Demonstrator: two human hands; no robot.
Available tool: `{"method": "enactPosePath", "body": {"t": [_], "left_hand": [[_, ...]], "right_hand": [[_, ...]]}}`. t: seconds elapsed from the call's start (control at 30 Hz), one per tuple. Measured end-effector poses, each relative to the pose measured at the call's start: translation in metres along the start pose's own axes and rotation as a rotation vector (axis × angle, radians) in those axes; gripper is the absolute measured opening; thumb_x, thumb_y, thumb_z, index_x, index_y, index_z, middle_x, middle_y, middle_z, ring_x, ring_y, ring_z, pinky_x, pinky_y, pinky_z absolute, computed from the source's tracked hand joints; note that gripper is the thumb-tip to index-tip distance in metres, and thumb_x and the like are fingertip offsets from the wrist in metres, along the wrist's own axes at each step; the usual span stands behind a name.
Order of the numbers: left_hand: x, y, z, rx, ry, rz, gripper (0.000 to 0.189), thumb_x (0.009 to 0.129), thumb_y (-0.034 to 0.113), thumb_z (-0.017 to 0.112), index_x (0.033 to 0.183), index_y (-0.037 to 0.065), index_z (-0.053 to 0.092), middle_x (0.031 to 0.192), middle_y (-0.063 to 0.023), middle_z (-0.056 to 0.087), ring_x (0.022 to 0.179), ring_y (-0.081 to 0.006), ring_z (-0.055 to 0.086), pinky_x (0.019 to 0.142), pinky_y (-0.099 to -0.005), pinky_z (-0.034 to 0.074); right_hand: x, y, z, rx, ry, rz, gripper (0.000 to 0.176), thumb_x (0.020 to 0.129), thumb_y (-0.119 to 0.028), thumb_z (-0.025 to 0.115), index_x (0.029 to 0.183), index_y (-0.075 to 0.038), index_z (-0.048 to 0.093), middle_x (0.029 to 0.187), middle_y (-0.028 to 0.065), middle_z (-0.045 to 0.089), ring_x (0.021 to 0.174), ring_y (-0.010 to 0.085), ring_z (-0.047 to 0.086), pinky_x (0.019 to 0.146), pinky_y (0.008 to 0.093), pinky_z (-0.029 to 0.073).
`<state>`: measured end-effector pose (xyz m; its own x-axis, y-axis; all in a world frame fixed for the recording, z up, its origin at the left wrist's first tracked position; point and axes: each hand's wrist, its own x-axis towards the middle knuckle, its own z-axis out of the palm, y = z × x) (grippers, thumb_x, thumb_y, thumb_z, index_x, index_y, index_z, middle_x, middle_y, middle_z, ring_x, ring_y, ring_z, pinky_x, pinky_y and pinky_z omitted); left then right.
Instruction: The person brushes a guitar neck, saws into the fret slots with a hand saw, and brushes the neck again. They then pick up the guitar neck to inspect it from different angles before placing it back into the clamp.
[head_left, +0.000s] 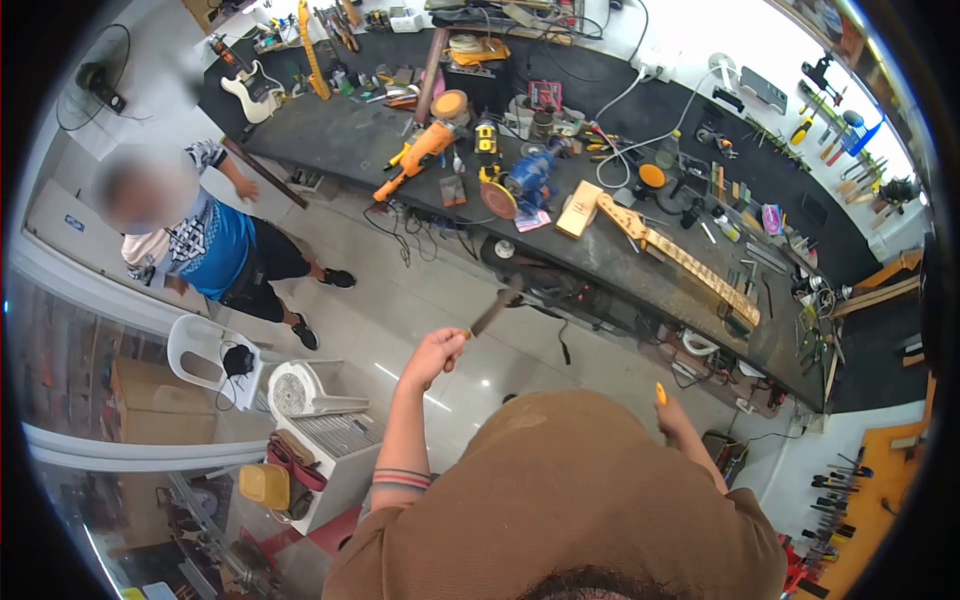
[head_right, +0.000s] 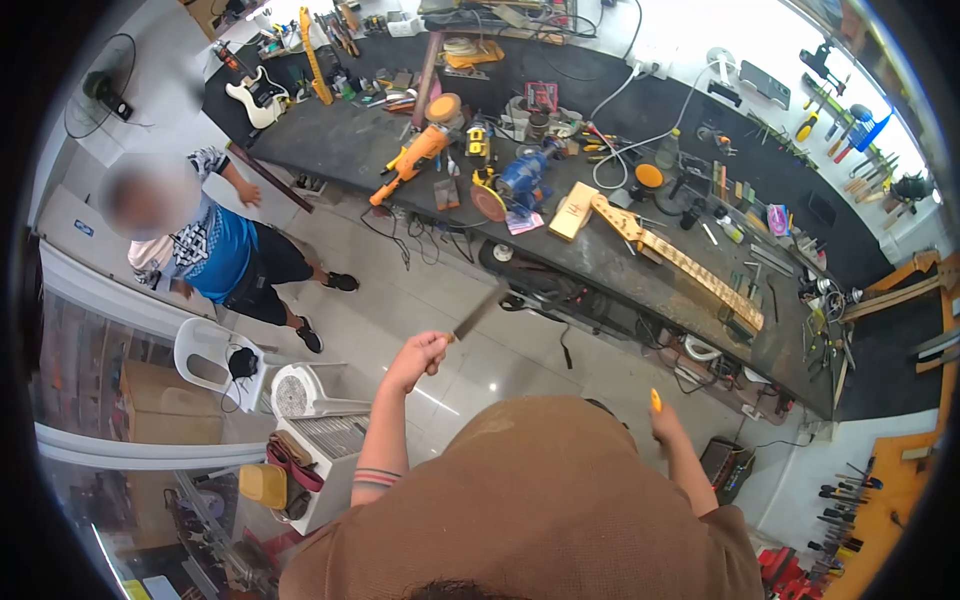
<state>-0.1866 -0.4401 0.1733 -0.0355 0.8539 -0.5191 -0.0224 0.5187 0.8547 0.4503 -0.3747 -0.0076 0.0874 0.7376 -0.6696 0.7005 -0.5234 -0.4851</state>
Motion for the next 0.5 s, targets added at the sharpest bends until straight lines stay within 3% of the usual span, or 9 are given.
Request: {"method": "enactPosePath", "body": {"t": [0.07, 0.17, 0.3, 0.33, 0.4, 0.5], "left_hand": [[0.027, -0.019, 0.032, -0.375, 0.157, 0.068, 0.022, 0.111, 0.021, 0.065, 0.126, 0.004, 0.067, 0.082, -0.0003, 0.063, 0.063, -0.011, 0.054, 0.058, -0.0283, 0.044], [0.053, -0.038, 0.062, -0.356, 0.276, 0.031, 0.021, 0.112, 0.017, 0.062, 0.129, 0.004, 0.06, 0.089, -0.004, 0.066, 0.065, -0.0129, 0.06, 0.062, -0.0301, 0.05], [0.059, -0.04, 0.079, -0.377, 0.392, 0.012, 0.026, 0.111, 0.014, 0.062, 0.135, 0.003, 0.057, 0.096, -0.0071, 0.069, 0.068, -0.0147, 0.065, 0.064, -0.0314, 0.054], [0.063, -0.039, 0.078, -0.382, 0.452, 0.029, 0.029, 0.11, 0.012, 0.063, 0.136, 0.003, 0.055, 0.097, -0.0068, 0.068, 0.067, -0.014, 0.063, 0.062, -0.0309, 0.052], [0.071, -0.042, 0.067, -0.403, 0.531, 0.049, 0.031, 0.109, 0.011, 0.064, 0.137, 0.002, 0.054, 0.098, -0.0065, 0.068, 0.066, -0.0133, 0.061, 0.061, -0.0304, 0.051], [0.09, -0.064, 0.032, -0.364, 0.665, 0.06, 0.033, 0.107, 0.009, 0.066, 0.137, 0.001, 0.055, 0.102, -0.0067, 0.068, 0.079, -0.0137, 0.063, 0.071, -0.0306, 0.053]], "right_hand": [[0.011, -0.03, 0.001, 0.103, -0.057, -0.074, 0.036, 0.112, -0.031, 0.062, 0.126, 0.003, 0.06, 0.079, 0.0117, 0.067, 0.063, 0.0251, 0.068, 0.056, 0.0447, 0.055], [0.032, -0.09, 0.006, 0.003, -0.213, -0.275, 0.029, 0.11, -0.029, 0.066, 0.112, 0.0, 0.064, 0.083, 0.0104, 0.066, 0.067, 0.0238, 0.065, 0.061, 0.0455, 0.054], [0.035, -0.185, 0.015, -0.493, 0.074, -0.974, 0.032, 0.104, -0.029, 0.073, 0.115, 0.001, 0.075, 0.102, 0.024, 0.077, 0.099, 0.0372, 0.076, 0.088, 0.0469, 0.057], [0.026, -0.224, 0.012, -0.502, 0.064, -0.986, 0.032, 0.104, -0.029, 0.073, 0.115, 0.001, 0.075, 0.102, 0.024, 0.077, 0.099, 0.0372, 0.076, 0.088, 0.0469, 0.057], [0.009, -0.309, 0.01, -0.387, -0.324, -0.909, 0.02, 0.103, -0.023, 0.072, 0.114, -0.006, 0.075, 0.105, 0.0188, 0.079, 0.105, 0.0407, 0.075, 0.092, 0.0484, 0.058], [0.0, -0.433, 0.033, -0.336, -0.603, -1.048, 0.015, 0.103, -0.018, 0.071, 0.113, -0.006, 0.074, 0.104, 0.0154, 0.079, 0.106, 0.037, 0.076, 0.094, 0.0451, 0.058]]}}
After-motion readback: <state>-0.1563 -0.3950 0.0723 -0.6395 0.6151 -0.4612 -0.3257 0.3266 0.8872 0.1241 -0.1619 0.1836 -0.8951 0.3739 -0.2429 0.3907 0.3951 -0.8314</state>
